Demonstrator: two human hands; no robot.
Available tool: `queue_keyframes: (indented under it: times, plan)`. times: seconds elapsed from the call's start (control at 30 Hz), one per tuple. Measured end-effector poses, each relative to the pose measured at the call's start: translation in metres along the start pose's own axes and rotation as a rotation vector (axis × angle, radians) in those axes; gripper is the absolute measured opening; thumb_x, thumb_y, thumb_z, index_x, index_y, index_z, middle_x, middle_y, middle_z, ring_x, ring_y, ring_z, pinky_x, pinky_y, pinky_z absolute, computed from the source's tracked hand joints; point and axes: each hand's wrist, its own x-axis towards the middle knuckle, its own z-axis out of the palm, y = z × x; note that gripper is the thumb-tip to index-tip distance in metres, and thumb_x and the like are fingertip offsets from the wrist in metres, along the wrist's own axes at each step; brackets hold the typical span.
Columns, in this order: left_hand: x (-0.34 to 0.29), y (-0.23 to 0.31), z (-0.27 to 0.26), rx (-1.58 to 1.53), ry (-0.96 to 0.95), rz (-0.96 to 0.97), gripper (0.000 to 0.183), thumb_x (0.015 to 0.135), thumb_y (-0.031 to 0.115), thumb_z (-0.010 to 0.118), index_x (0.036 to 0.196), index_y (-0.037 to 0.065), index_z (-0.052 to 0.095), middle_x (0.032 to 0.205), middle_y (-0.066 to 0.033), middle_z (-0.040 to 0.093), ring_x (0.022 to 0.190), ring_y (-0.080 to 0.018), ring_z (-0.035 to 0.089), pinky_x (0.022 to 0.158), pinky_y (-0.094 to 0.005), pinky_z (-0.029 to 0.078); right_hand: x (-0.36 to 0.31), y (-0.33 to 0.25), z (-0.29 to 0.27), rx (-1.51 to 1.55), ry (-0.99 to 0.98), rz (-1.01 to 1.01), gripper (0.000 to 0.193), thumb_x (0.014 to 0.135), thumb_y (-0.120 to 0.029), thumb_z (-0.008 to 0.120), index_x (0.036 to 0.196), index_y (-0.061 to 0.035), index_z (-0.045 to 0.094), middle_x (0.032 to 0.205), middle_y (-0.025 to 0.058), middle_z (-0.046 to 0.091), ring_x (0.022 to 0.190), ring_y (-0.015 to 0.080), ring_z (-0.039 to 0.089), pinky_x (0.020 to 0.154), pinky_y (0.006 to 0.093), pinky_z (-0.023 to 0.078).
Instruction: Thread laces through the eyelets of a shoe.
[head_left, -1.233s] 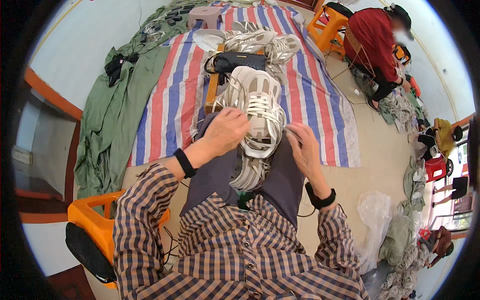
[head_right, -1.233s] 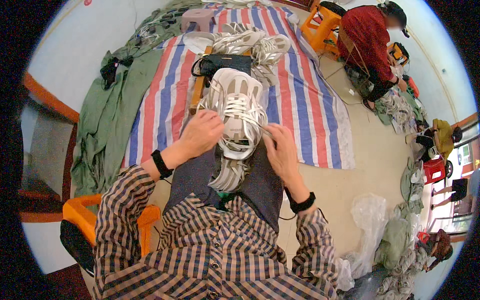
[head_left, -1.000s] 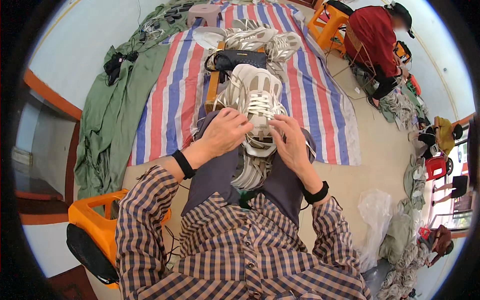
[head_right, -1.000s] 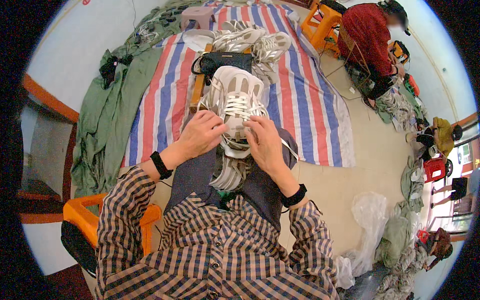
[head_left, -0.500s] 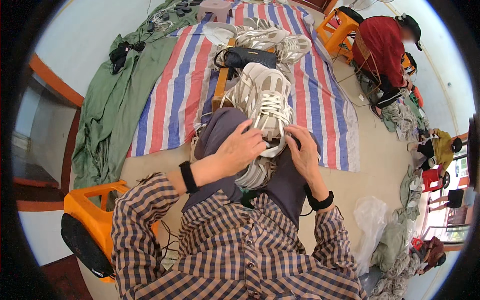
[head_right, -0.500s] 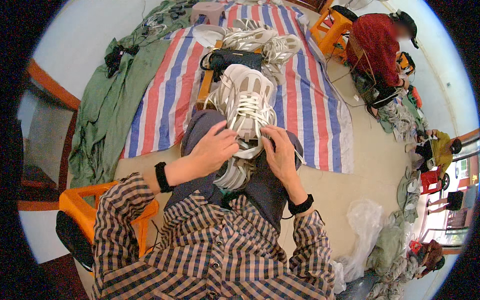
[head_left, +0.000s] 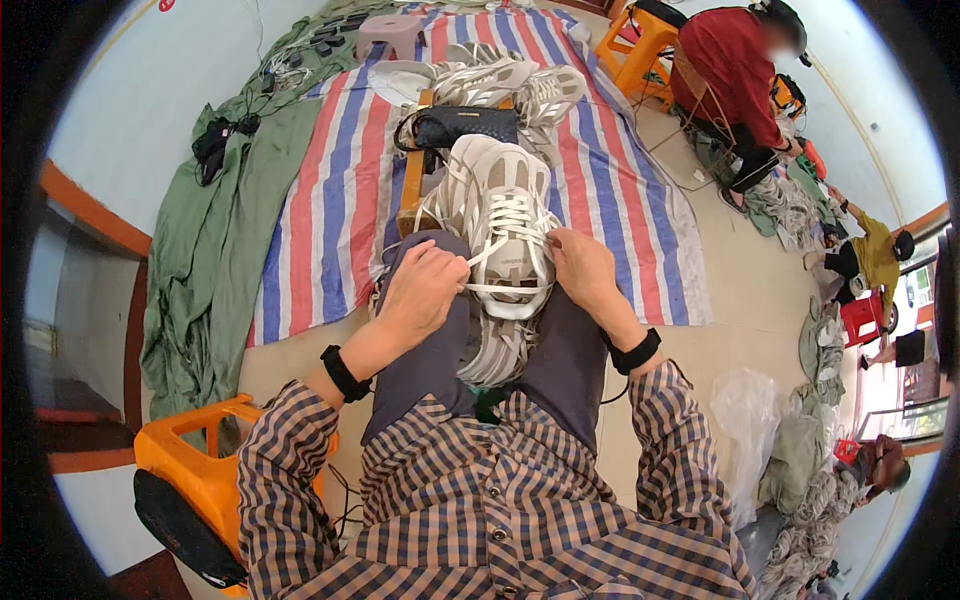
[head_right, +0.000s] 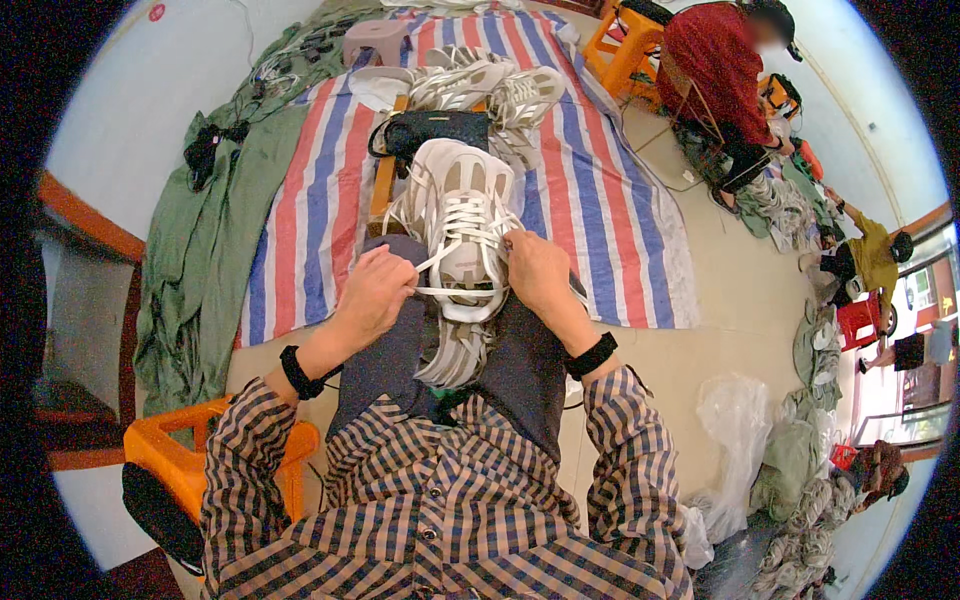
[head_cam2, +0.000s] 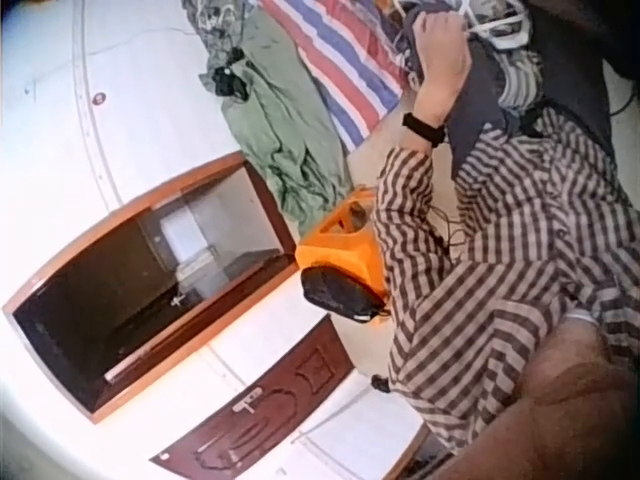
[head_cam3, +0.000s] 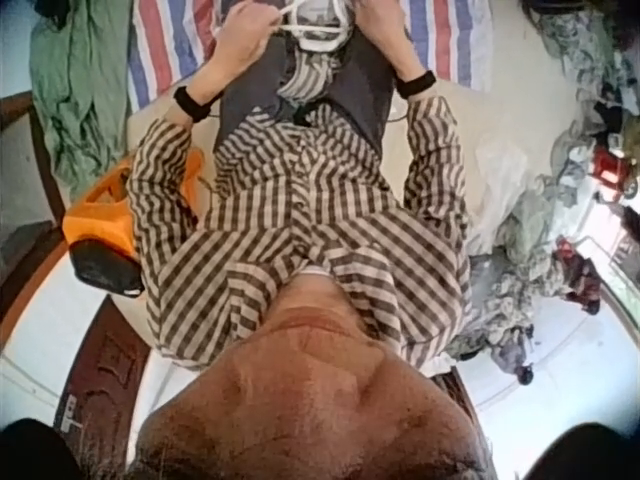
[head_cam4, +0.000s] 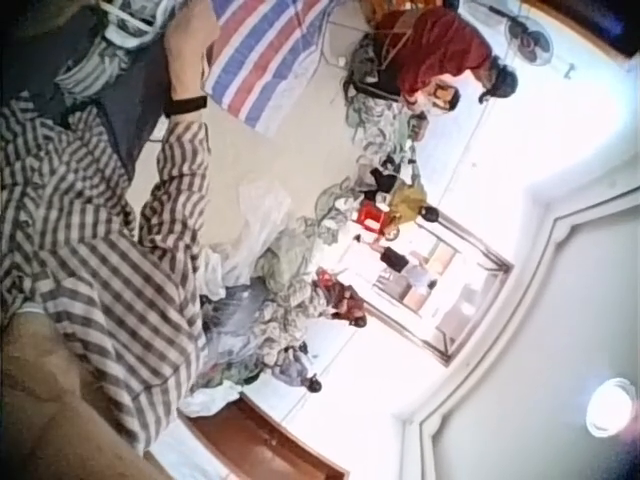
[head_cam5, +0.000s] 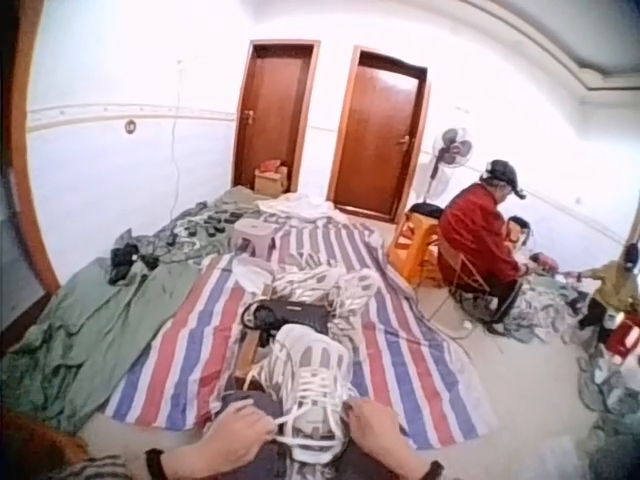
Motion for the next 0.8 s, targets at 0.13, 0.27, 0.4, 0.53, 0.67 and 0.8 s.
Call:
queue_keyframes:
  times: [0.13, 0.27, 0.4, 0.53, 0.67, 0.8]
  plan:
    - [-0.005, -0.002, 0.004, -0.030, 0.009, -0.004, 0.013, 0.077, 0.001, 0.059, 0.087, 0.007, 0.054, 0.082, -0.0083, 0.055, 0.088, -0.0277, 0.057, 0.098, -0.0472, 0.039, 0.006, -0.011, -0.005, -0.123, -0.146, 0.098, 0.018, 0.085, -0.010, 0.056, 0.100, -0.0053, 0.064, 0.088, 0.0151, 0.068, 0.083, 0.0353, 0.065, 0.071, 0.0446, 0.050]
    - [-0.005, -0.003, 0.004, 0.003, 0.015, 0.037, 0.013, 0.076, 0.000, 0.061, 0.084, 0.008, 0.056, 0.083, -0.0079, 0.056, 0.088, -0.0274, 0.058, 0.097, -0.0456, 0.040, 0.006, -0.001, -0.005, -0.101, -0.080, 0.004, 0.010, 0.082, -0.008, 0.053, 0.089, -0.0046, 0.060, 0.083, 0.0168, 0.065, 0.075, 0.0379, 0.064, 0.065, 0.0474, 0.050]
    - [-0.007, -0.008, -0.008, 0.078, 0.021, 0.102, 0.009, 0.073, 0.006, 0.063, 0.080, 0.009, 0.056, 0.078, -0.0072, 0.053, 0.087, -0.0273, 0.057, 0.092, -0.0431, 0.042, 0.011, 0.003, -0.016, -0.149, -0.122, -0.010, 0.010, 0.081, -0.009, 0.055, 0.088, -0.0057, 0.061, 0.082, 0.0170, 0.064, 0.074, 0.0377, 0.064, 0.065, 0.0470, 0.050]
    - [-0.031, -0.043, -0.050, 0.289, -0.117, 0.093, 0.007, 0.074, 0.006, 0.056, 0.080, 0.009, 0.057, 0.077, -0.0078, 0.053, 0.085, -0.0269, 0.055, 0.089, -0.0415, 0.041, 0.028, 0.006, -0.033, -0.163, 0.133, -0.030, 0.005, 0.082, -0.010, 0.057, 0.085, -0.0068, 0.058, 0.081, 0.0154, 0.063, 0.071, 0.0371, 0.063, 0.062, 0.0457, 0.049]
    - [-0.063, -0.109, -0.106, 0.487, -0.115, -0.043, 0.006, 0.074, 0.008, 0.060, 0.078, 0.010, 0.057, 0.075, -0.0084, 0.053, 0.083, -0.0284, 0.054, 0.079, -0.0390, 0.041, 0.037, -0.004, -0.032, -0.034, 0.191, -0.043, 0.008, 0.082, -0.013, 0.060, 0.085, -0.0061, 0.057, 0.082, 0.0128, 0.063, 0.069, 0.0340, 0.062, 0.060, 0.0433, 0.048]
    - [-0.058, -0.106, -0.121, 0.520, -0.144, -0.075, 0.007, 0.075, 0.002, 0.058, 0.078, 0.008, 0.057, 0.077, -0.0079, 0.057, 0.082, -0.0286, 0.055, 0.078, -0.0392, 0.040, 0.033, -0.018, -0.012, 0.139, 0.117, -0.007, 0.010, 0.082, -0.014, 0.059, 0.085, -0.0049, 0.058, 0.079, 0.0129, 0.064, 0.069, 0.0325, 0.063, 0.062, 0.0416, 0.049]
